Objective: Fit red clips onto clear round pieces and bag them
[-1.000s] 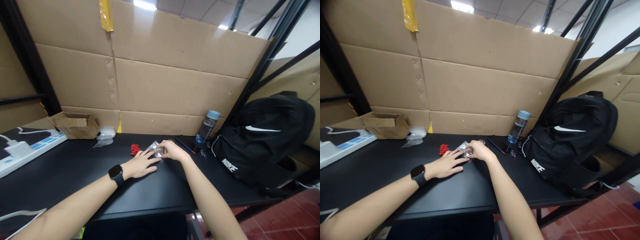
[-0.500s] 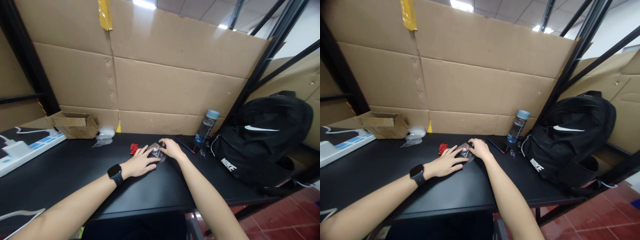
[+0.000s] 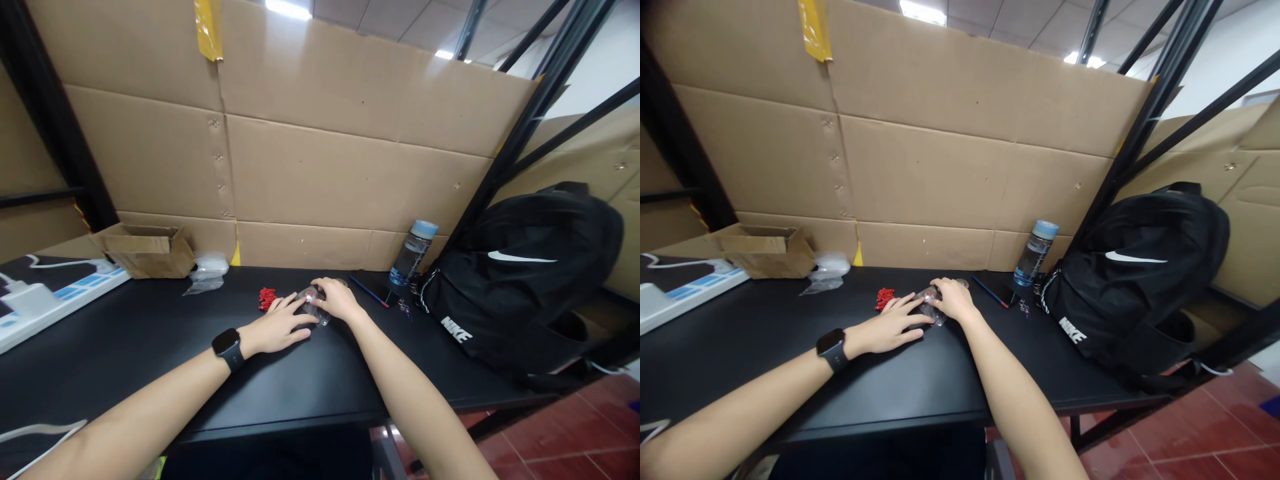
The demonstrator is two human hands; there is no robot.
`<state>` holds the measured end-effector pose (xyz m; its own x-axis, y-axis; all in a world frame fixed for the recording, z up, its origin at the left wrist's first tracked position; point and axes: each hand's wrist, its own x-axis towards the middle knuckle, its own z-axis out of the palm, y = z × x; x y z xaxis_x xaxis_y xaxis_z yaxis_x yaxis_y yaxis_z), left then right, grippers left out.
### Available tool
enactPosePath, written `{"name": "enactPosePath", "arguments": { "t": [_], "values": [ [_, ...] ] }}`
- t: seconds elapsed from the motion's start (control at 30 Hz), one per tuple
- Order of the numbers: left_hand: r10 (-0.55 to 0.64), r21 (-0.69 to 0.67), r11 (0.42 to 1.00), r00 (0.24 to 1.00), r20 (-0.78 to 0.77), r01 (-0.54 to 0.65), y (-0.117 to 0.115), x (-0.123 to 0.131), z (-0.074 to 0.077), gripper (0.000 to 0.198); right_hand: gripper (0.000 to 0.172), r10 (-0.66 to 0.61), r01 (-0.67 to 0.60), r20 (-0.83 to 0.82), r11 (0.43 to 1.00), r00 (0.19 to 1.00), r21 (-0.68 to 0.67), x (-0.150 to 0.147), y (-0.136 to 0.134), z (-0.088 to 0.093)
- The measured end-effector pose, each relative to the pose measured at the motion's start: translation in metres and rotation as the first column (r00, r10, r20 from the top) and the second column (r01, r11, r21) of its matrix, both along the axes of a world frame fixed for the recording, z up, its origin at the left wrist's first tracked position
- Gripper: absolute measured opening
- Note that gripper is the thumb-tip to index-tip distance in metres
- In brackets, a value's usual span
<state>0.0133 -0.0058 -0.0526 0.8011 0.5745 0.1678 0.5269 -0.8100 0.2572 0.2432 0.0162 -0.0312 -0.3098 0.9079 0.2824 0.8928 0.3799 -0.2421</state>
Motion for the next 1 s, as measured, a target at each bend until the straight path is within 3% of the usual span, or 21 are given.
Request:
{"name": "enactPosePath", "arguments": {
  "t": [0.1, 0.23, 0.33, 0.4, 0.5, 0.57, 0.63, 0.73, 0.87, 1.0],
  "values": [
    [0.006, 0.042, 0.999, 0.999, 0.037, -0.008, 0.002, -0.002, 0.004, 0.035, 0.046, 0.005, -0.004, -0.026, 0.999, 1.0, 0.045, -0.001, 0.002, -0.002],
    [0.026, 0.182, 0.982, 0.988, 0.15, -0.054, 0.003, -0.005, 0.015, 0.022, 0.048, 0.196, -0.205, -0.228, 0.979, 0.954, -0.017, 0.011, 0.004, 0.006],
    [0.095, 0.24, 0.959, 0.971, 0.221, -0.148, 0.006, -0.004, 0.018, 0.036, 0.027, 0.226, -0.259, -0.36, 0.965, 0.905, -0.044, 0.025, 0.004, 0.013],
    [0.126, 0.265, 0.946, 0.964, 0.233, -0.188, 0.009, 0.0, 0.017, 0.045, 0.022, 0.249, -0.279, -0.346, 0.96, 0.905, -0.038, 0.03, 0.004, 0.013],
    [0.159, 0.291, 0.929, 0.957, 0.244, -0.228, 0.015, 0.007, 0.012, 0.033, 0.042, 0.292, -0.322, -0.288, 0.944, 0.912, -0.064, 0.026, 0.005, 0.006],
    [0.176, 0.293, 0.923, 0.95, 0.257, -0.25, 0.019, 0.009, 0.009, 0.014, 0.043, 0.292, -0.33, -0.297, 0.94, 0.909, -0.086, 0.017, 0.007, 0.0],
    [0.192, 0.276, 0.923, 0.944, 0.27, -0.267, 0.021, 0.009, 0.009, 0.007, 0.029, 0.275, -0.298, -0.279, 0.953, 0.92, -0.043, 0.008, 0.008, -0.003],
    [0.227, 0.213, 0.931, 0.928, 0.294, -0.295, 0.022, 0.004, 0.011, 0.011, 0.01, 0.244, -0.243, -0.259, 0.969, 0.935, 0.033, 0.004, 0.008, -0.002],
    [0.272, 0.107, 0.94, 0.901, 0.337, -0.324, 0.02, -0.001, 0.015, 0.008, 0.01, 0.167, -0.192, -0.351, 0.981, 0.921, -0.037, 0.01, 0.006, 0.005],
    [0.371, -0.102, 0.927, 0.839, 0.397, -0.362, 0.016, 0.002, 0.019, 0.015, 0.016, 0.101, -0.178, -0.508, 0.978, 0.855, -0.106, 0.013, 0.006, 0.009]
  ]
}}
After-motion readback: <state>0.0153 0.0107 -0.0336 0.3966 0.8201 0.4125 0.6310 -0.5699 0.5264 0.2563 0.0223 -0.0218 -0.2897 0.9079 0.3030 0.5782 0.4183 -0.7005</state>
